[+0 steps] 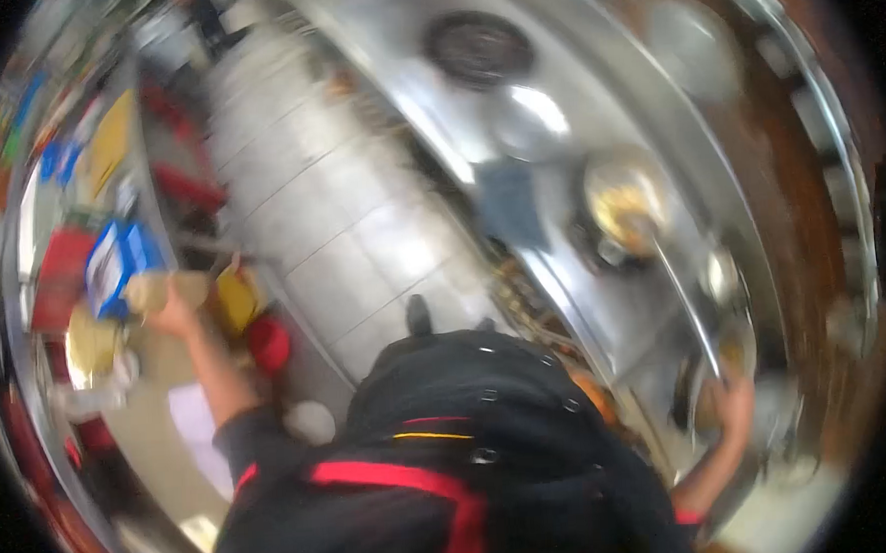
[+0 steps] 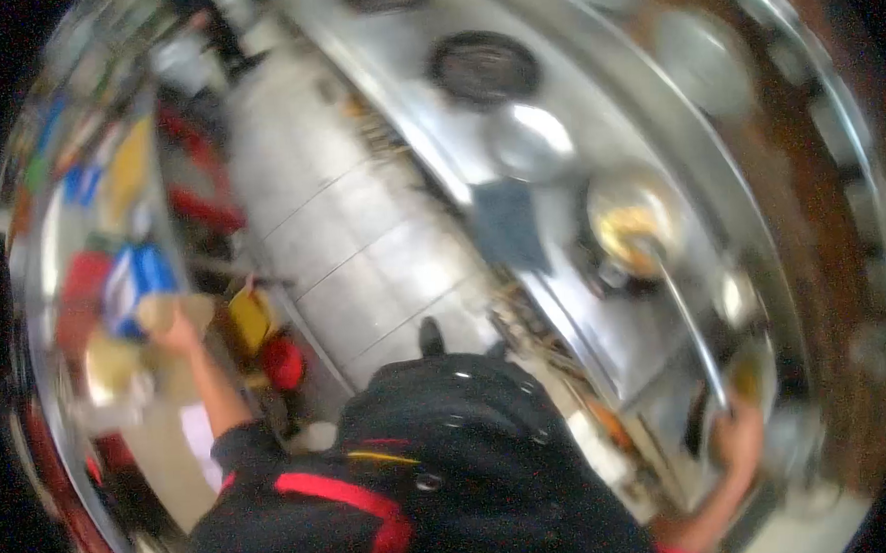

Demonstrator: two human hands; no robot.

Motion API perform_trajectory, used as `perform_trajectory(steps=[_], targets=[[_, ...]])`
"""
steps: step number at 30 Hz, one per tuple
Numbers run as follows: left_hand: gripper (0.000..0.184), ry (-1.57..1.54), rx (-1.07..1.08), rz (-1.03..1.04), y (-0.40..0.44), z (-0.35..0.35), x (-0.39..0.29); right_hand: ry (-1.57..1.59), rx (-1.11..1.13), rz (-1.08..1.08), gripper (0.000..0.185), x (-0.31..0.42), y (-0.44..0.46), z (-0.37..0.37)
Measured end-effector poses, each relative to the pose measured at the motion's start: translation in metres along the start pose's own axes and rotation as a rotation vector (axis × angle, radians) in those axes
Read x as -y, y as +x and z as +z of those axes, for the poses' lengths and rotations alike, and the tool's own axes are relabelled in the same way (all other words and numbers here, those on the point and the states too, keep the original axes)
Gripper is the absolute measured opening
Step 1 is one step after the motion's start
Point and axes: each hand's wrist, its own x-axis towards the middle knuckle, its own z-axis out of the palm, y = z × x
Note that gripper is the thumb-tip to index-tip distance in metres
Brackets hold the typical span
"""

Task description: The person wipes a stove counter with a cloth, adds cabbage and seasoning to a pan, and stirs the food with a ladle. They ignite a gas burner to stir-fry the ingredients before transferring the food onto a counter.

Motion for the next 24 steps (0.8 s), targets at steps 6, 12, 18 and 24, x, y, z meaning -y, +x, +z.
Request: perform_trajectory(steps=[6, 12, 18, 24], targets=[[0.082, 0.071, -0.127, -0.102, 0.021, -0.016, -0.004, -0.160, -0.009, -0.083, 0.035, 0.003, 0.036, 0.068], [0.088, 0.252, -0.245, 0.026, 0.086, -0.040, 0.050, 0.400, 0.188, 0.123, 0.023, -0.008, 0.047, 0.093], [0.090, 0.639, -0.136, -0.119, 0.136, -0.059, 0.110, 0.217, 0.075, -0.021, 0.019, 0.070, 0.038, 0.120], [0.083, 0.608, -0.158, -0.145, 0.124, -0.031, 0.146, 0.098, -0.019, 0.132, 0.035, 0.042, 0.010, 0.064]])
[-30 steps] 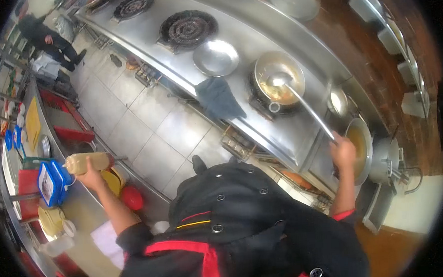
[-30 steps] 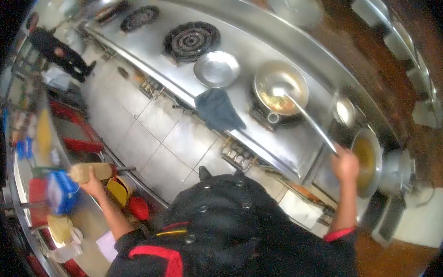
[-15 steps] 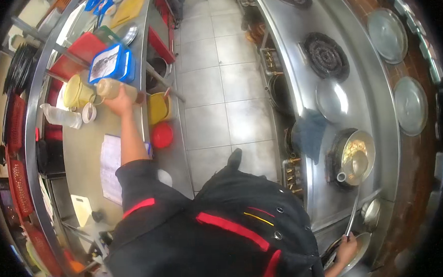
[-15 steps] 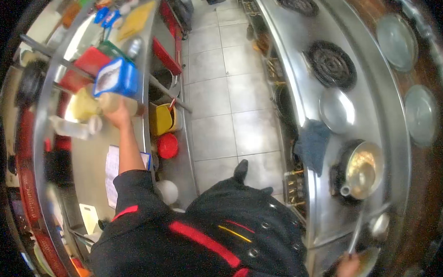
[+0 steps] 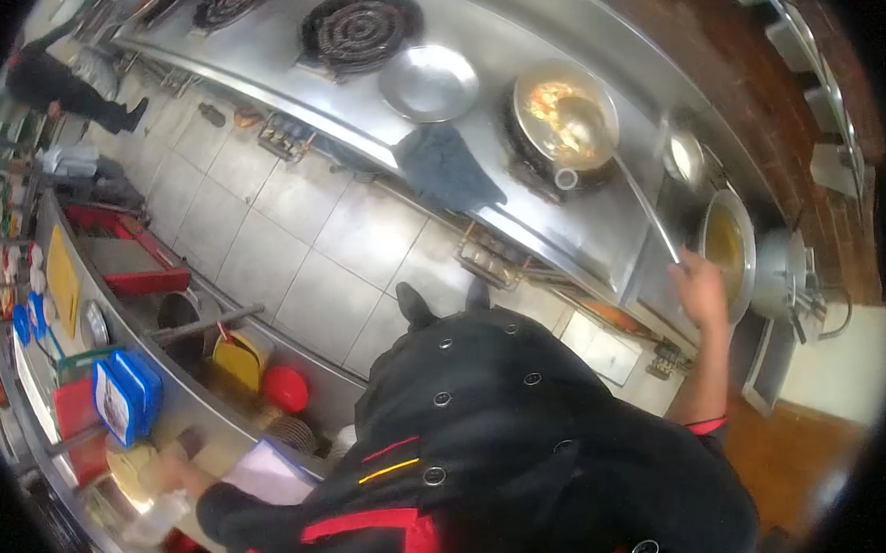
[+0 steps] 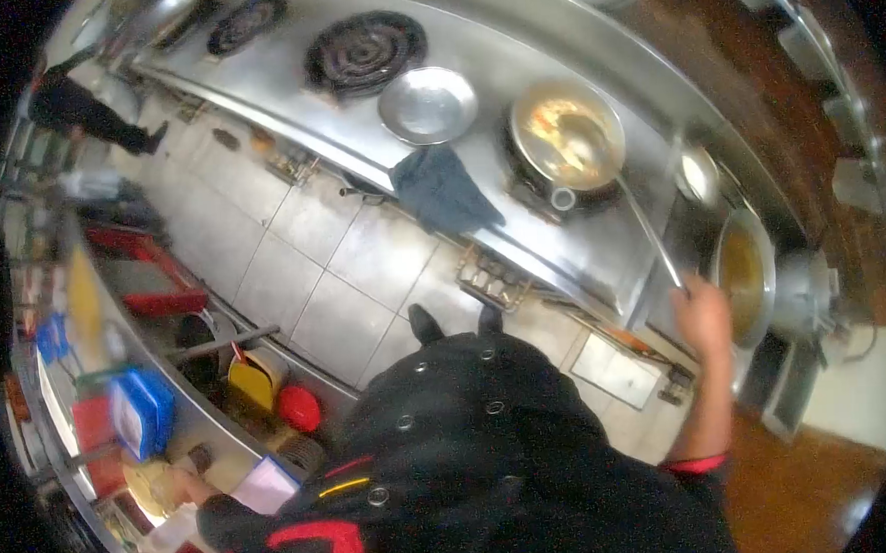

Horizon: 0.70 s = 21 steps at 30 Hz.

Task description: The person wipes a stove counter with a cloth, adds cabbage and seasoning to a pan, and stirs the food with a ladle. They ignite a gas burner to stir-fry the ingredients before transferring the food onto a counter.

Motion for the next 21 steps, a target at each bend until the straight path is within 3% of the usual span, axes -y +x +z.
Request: perform_trajectory(steps=[4, 8, 11, 14, 16, 17, 18, 20, 21], targets=[[0.078, -0.032, -0.031, -0.054, -0.009, -0.002, 0.012, -0.043, 0.229, 0.145, 0.037, 0.040, -0.015, -0.065], [0.073, -0.084, -0.047, -0.101, -0.021, 0.002, 0.023, -0.221, -0.004, -0.054, 0.037, -0.007, 0.001, 0.003], [0.070, -0.118, -0.072, -0.129, -0.031, 0.005, 0.032, -0.057, -0.076, 0.035, 0.038, 0.002, 0.008, 0.040], [0.067, -0.201, -0.113, -0.120, -0.044, 0.013, 0.031, 0.073, -0.022, 0.257, 0.039, 0.011, 0.003, 0.073], [0.064, -0.251, -0.220, -0.110, -0.054, 0.019, 0.026, 0.139, -0.065, 0.190, 0.040, -0.003, 0.002, 0.098], [0.068, -0.210, -0.462, -0.101, -0.057, 0.027, 0.026, 0.142, -0.069, 0.181, 0.040, -0.010, 0.000, 0.092], [0.068, -0.213, -0.471, -0.106, -0.058, 0.026, 0.032, 0.238, -0.015, 0.177, 0.040, -0.020, -0.005, 0.083], [0.053, -0.240, -0.400, 0.370, -0.075, 0.015, 0.020, 0.348, 0.040, 0.177, 0.041, -0.026, -0.012, 0.069], [0.053, -0.251, -0.408, 0.367, -0.086, 0.012, 0.011, 0.275, 0.005, 0.145, 0.041, -0.020, -0.010, 0.061]])
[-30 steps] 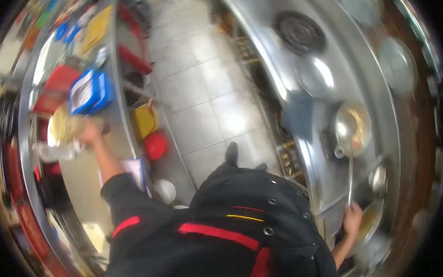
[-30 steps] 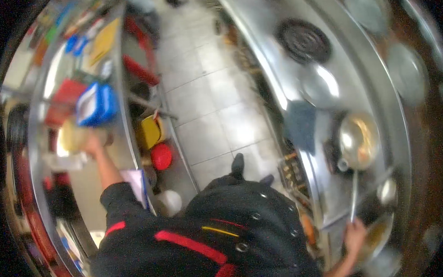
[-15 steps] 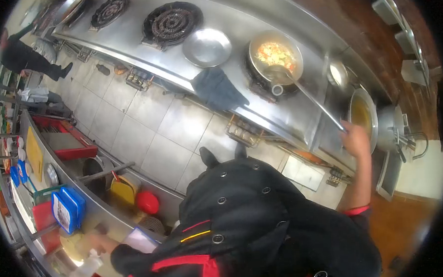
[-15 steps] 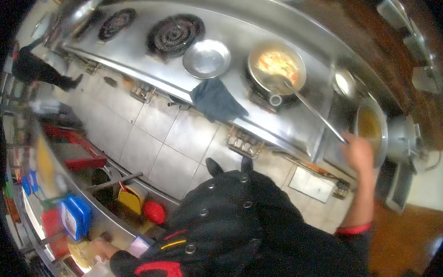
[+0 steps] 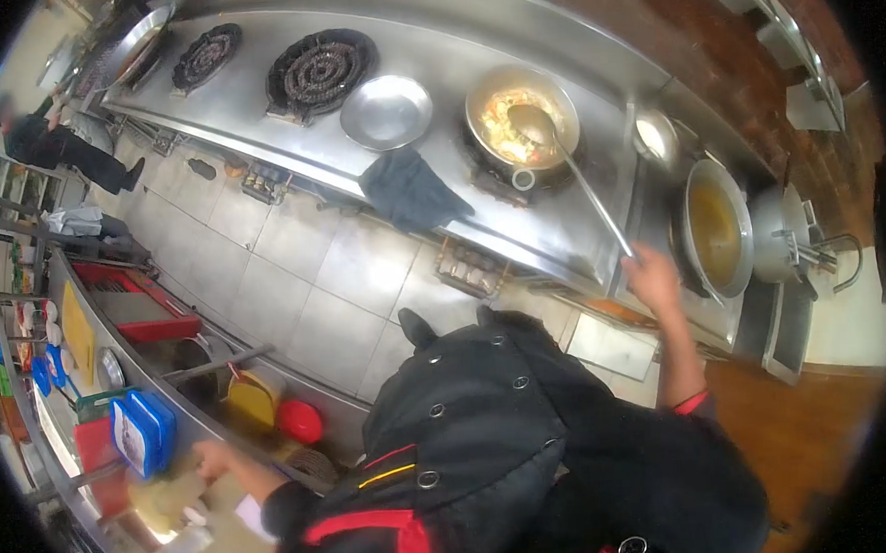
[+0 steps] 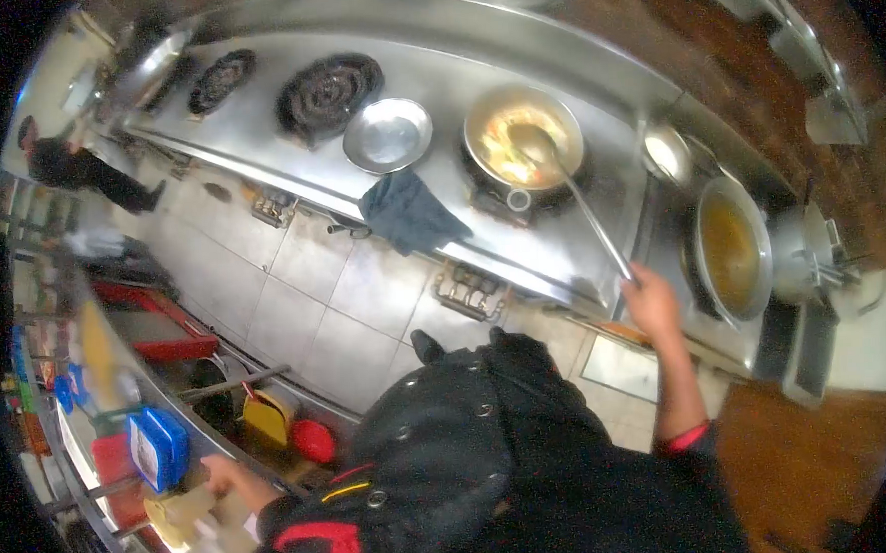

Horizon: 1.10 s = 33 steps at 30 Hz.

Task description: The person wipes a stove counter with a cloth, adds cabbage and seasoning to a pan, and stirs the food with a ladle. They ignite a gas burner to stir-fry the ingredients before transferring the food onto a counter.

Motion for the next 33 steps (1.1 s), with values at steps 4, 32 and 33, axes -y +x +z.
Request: perform_trajectory(steps=[4, 32, 33], targets=[[0.060, -0.053, 0.248, -0.306, -0.017, -0.053, -0.068, -0.122, -0.129, -0.086, 0.042, -0.014, 0.062, 0.026], [0.034, 0.399, -0.350, 0.454, 0.446, -0.648, -0.238, 1.183, 0.643, -0.190, 0.022, 0.073, 0.003, 0.078], [0.038, 0.480, -0.330, 0.409, 0.480, -0.661, -0.226, 1.202, 0.640, -0.198, 0.020, 0.079, 0.001, 0.086]])
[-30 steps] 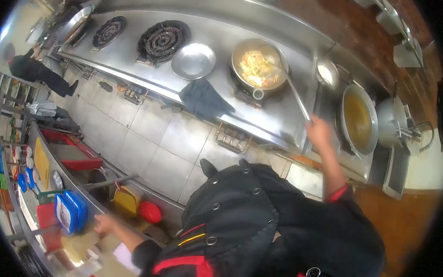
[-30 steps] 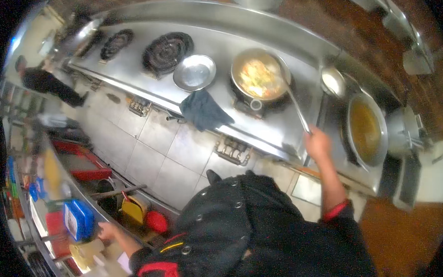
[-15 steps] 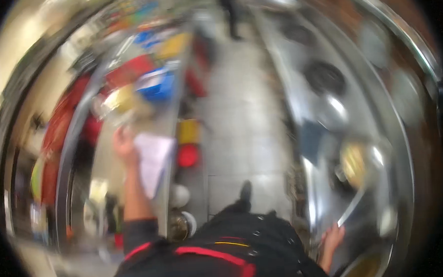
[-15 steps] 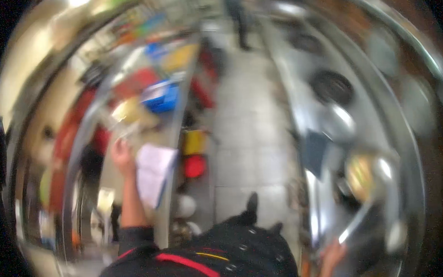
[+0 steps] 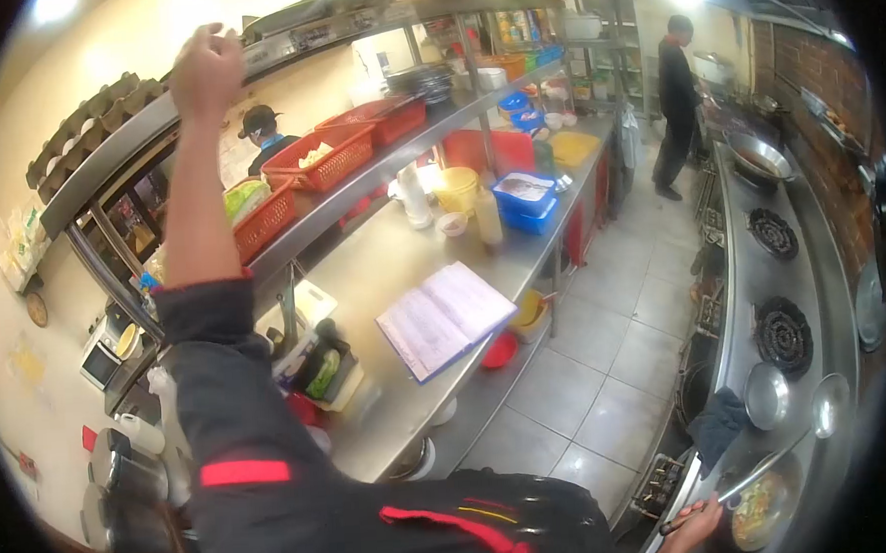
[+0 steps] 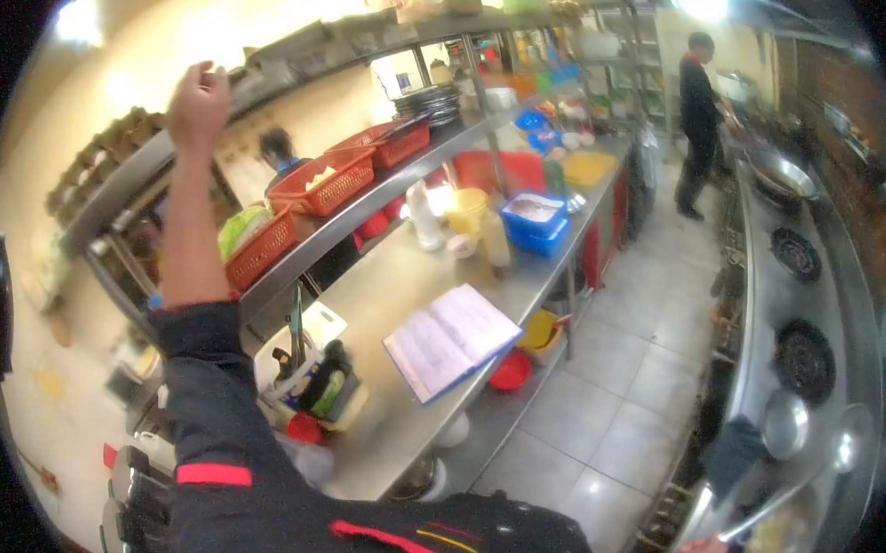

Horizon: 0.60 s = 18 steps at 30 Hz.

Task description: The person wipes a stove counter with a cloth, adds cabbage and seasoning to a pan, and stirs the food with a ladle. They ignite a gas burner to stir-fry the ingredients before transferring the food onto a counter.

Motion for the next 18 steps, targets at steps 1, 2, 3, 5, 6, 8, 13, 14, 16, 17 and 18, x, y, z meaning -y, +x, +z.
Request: perform_trajectory(steps=[1, 2, 3, 5, 6, 8, 13, 14, 16, 17, 18], targets=[[0.038, -0.003, -0.006, 0.004, 0.023, 0.010, 0.026, 0.018, 0.004, -0.015, 0.019, -0.006, 0.005, 0.008], [0.041, 0.117, 0.107, 0.021, 0.046, 0.022, 0.050, 0.061, 0.017, 0.016, 0.017, -0.011, 0.011, 0.017], [0.045, 0.233, 0.224, 0.045, 0.062, 0.031, 0.073, 0.018, 0.061, -0.113, 0.016, -0.030, 0.029, 0.016], [0.051, 0.371, 0.655, 0.108, 0.086, 0.048, 0.102, -0.025, -0.045, 0.046, 0.016, -0.009, 0.002, 0.048], [0.050, 0.261, 0.674, 0.097, 0.089, 0.050, 0.110, -0.035, -0.060, 0.090, 0.016, -0.008, 0.000, 0.057], [0.043, 0.317, 0.751, 0.487, 0.116, 0.063, 0.136, 0.017, -0.091, 0.027, 0.020, 0.006, -0.027, 0.079], [0.048, 0.027, 0.955, 0.138, 0.119, 0.046, 0.116, 0.071, -0.014, 0.028, 0.020, 0.010, -0.047, 0.075], [0.049, -0.014, 0.872, 0.245, 0.132, 0.068, 0.156, 0.094, -0.010, 0.006, 0.019, 0.005, -0.049, 0.068], [0.047, -0.029, 0.867, 0.246, 0.126, 0.076, 0.141, 0.115, -0.032, -0.013, 0.018, 0.001, -0.047, 0.055], [0.046, -0.034, 0.862, 0.247, 0.119, 0.078, 0.131, 0.162, -0.020, 0.003, 0.017, 0.000, -0.045, 0.048], [0.045, -0.040, 0.853, 0.246, 0.110, 0.078, 0.124, 0.209, -0.014, 0.016, 0.016, 0.000, -0.044, 0.040]])
